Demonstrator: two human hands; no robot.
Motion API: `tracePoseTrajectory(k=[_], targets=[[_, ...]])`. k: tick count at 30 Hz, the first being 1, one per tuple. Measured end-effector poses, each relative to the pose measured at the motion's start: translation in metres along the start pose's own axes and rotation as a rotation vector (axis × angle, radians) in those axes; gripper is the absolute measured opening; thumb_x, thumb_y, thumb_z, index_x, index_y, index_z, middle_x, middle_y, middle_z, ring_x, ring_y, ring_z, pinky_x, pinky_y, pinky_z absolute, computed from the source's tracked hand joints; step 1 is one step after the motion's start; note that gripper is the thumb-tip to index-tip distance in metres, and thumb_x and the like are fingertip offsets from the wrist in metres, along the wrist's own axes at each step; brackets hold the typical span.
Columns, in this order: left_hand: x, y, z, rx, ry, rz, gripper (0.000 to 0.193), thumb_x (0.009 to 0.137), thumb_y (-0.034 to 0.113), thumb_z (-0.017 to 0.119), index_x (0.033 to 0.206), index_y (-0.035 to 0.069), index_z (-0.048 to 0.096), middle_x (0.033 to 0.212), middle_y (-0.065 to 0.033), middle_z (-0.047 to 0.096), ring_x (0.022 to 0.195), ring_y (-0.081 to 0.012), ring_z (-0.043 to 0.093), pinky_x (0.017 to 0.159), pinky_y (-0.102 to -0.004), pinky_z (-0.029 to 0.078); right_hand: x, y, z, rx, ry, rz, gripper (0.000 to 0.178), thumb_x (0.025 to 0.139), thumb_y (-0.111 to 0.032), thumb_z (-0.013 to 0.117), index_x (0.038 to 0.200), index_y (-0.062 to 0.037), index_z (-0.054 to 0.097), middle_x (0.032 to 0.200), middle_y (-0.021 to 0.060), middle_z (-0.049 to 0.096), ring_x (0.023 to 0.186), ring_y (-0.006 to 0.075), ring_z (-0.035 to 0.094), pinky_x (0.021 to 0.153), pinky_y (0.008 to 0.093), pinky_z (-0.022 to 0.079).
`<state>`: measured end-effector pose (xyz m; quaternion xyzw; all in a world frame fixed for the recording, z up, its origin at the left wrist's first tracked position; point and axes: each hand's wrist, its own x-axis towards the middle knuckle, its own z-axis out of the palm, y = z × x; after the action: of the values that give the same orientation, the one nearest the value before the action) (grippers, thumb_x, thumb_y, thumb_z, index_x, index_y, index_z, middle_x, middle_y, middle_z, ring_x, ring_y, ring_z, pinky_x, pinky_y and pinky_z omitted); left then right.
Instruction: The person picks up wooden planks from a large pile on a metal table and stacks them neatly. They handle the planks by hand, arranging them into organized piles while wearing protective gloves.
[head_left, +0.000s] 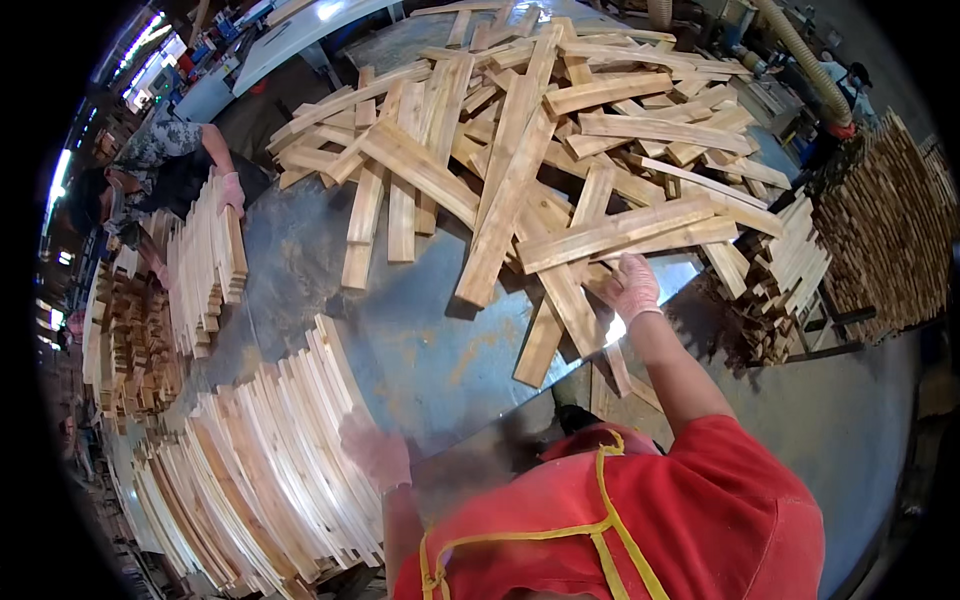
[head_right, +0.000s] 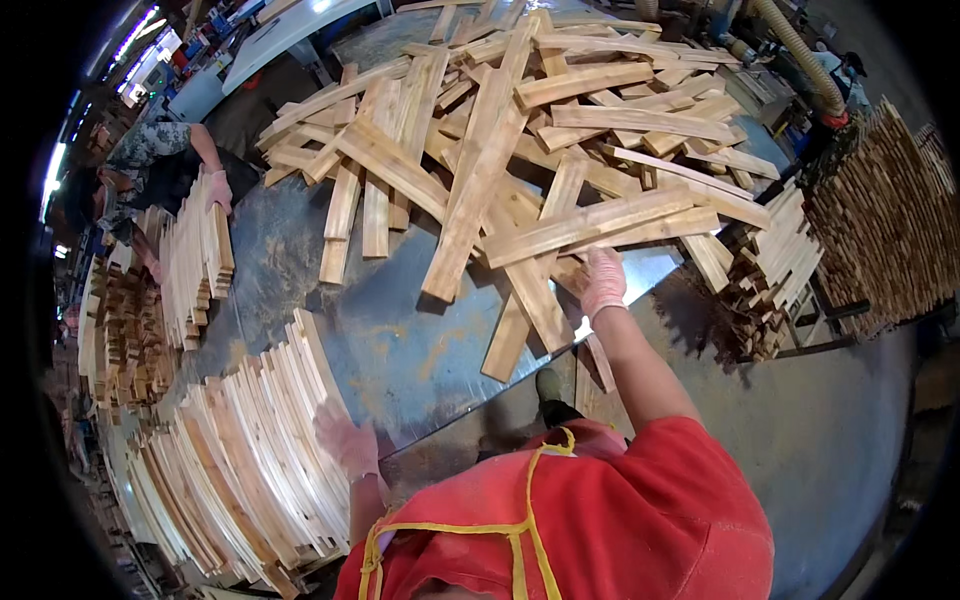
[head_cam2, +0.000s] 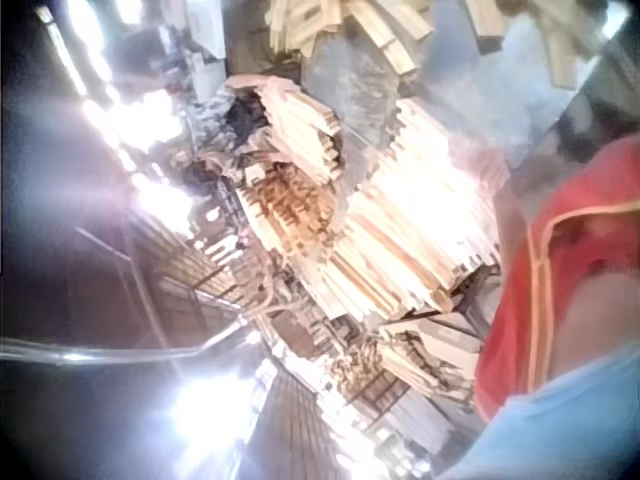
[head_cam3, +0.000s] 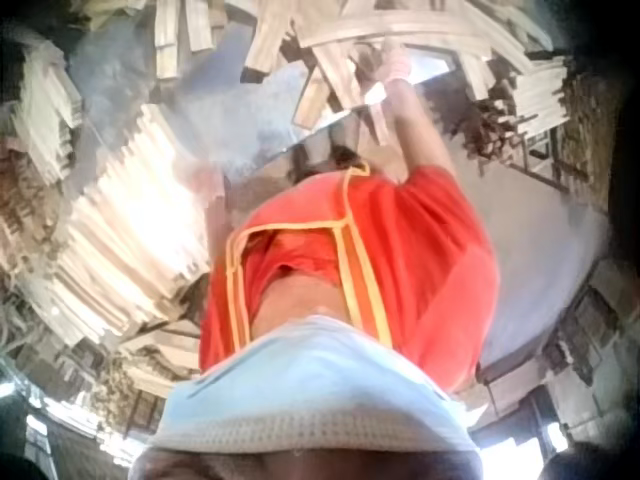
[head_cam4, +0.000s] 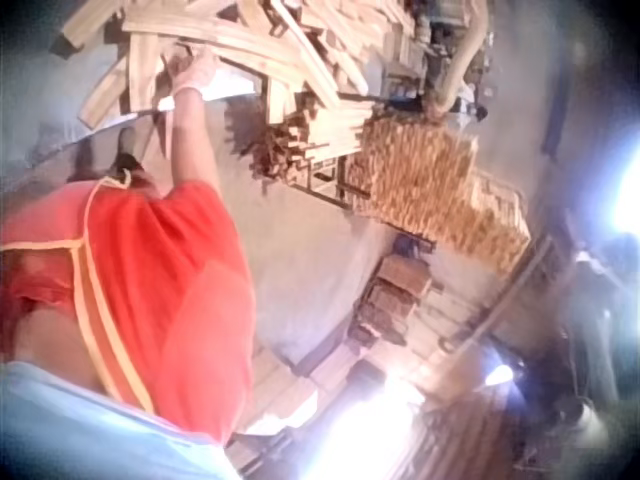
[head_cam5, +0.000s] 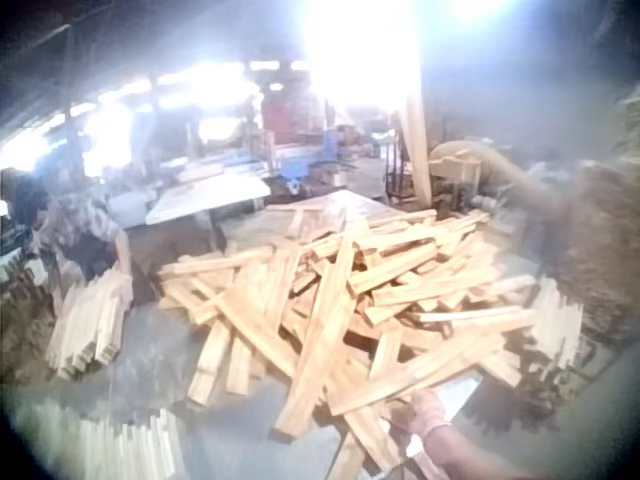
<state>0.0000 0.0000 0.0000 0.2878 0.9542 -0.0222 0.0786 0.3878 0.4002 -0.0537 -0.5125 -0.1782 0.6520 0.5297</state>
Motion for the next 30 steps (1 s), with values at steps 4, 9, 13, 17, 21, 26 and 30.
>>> tracePoseTrajectory(k=[4, 9, 13, 17, 21, 26, 30], targets=[[0.039, 0.162, -0.055, -0.161, 0.516, 0.553, 0.09, 0.077, 0.037, 0.082, 0.152, 0.003, 0.048, 0.15, -0.0217, 0.052, 0.143, -0.0423, 0.045, 0.121, -0.0553, 0.033, 0.053, -0.112, 0.067, 0.108, 0.034, -0.051, 0.02, 0.098, -0.021, 0.073, 0.106, -0.017, 0.056, 0.084, 0.0001, 0.057, 0.062, 0.0169, 0.052, 0.053, 0.03, 0.046], [0.075, 0.328, -0.073, 0.082, 0.178, 0.652, 0.096, 0.083, 0.04, 0.082, 0.162, 0.008, 0.038, 0.165, -0.0188, 0.038, 0.145, -0.0393, 0.045, 0.113, -0.055, 0.045, 0.035, -0.07, 0.063, 0.048, 0.19, 0.111, 0.02, 0.097, -0.02, 0.075, 0.106, -0.0129, 0.059, 0.088, 0.0, 0.063, 0.067, 0.0146, 0.055, 0.056, 0.0316, 0.05], [0.097, 0.323, -0.044, -0.227, -0.137, 0.401, 0.103, 0.082, 0.034, 0.081, 0.168, 0.013, 0.028, 0.147, -0.0211, 0.056, 0.11, -0.037, 0.069, 0.094, -0.0467, 0.057, 0.016, -0.053, 0.037, -0.014, -0.059, 0.198, 0.022, 0.093, -0.014, 0.078, 0.103, -0.009, 0.059, 0.084, 0.0003, 0.059, 0.068, 0.0132, 0.053, 0.064, 0.0322, 0.055], [0.069, 0.258, -0.074, -1.331, -0.808, 0.236, 0.086, 0.081, 0.025, 0.082, 0.155, 0.0, 0.046, 0.11, -0.017, 0.074, 0.087, -0.0278, 0.075, 0.073, -0.0365, 0.062, -0.05, -0.052, 0.036, -0.278, -0.187, 0.234, 0.025, 0.093, -0.014, 0.079, 0.109, -0.0104, 0.061, 0.091, -0.0007, 0.065, 0.075, 0.0118, 0.058, 0.067, 0.0288, 0.049], [-0.014, 0.185, -0.072, -1.901, -1.067, 0.064, 0.073, 0.079, 0.027, 0.086, 0.137, -0.007, 0.06, 0.108, -0.0139, 0.072, 0.092, -0.0241, 0.074, 0.075, -0.0349, 0.06, -0.083, -0.038, 0.053, -0.473, -0.523, 0.238, 0.032, 0.093, -0.012, 0.076, 0.123, -0.0057, 0.065, 0.104, 0.0051, 0.072, 0.087, 0.0171, 0.067, 0.074, 0.0312, 0.055], [-0.108, 0.108, -0.035, -1.584, -0.793, -0.033, 0.083, 0.077, 0.016, 0.087, 0.151, 0.002, 0.051, 0.115, -0.0097, 0.069, 0.093, -0.0203, 0.071, 0.078, -0.0317, 0.057, -0.15, 0.033, 0.1, -0.732, -0.729, 0.372, 0.036, 0.09, -0.022, 0.078, 0.12, -0.0044, 0.067, 0.095, 0.0038, 0.071, 0.08, 0.0137, 0.064, 0.069, 0.0304, 0.051], [-0.159, 0.072, -0.057, -1.759, -0.786, -0.077, 0.099, 0.075, 0.008, 0.088, 0.161, 0.012, 0.04, 0.123, -0.004, 0.064, 0.097, -0.0154, 0.064, 0.081, -0.0295, 0.054, -0.197, 0.141, 0.095, -1.191, -0.901, 0.204, 0.051, 0.089, -0.032, 0.072, 0.123, 0.0045, 0.065, 0.099, 0.0216, 0.075, 0.088, 0.0322, 0.074, 0.08, 0.0414, 0.057]])
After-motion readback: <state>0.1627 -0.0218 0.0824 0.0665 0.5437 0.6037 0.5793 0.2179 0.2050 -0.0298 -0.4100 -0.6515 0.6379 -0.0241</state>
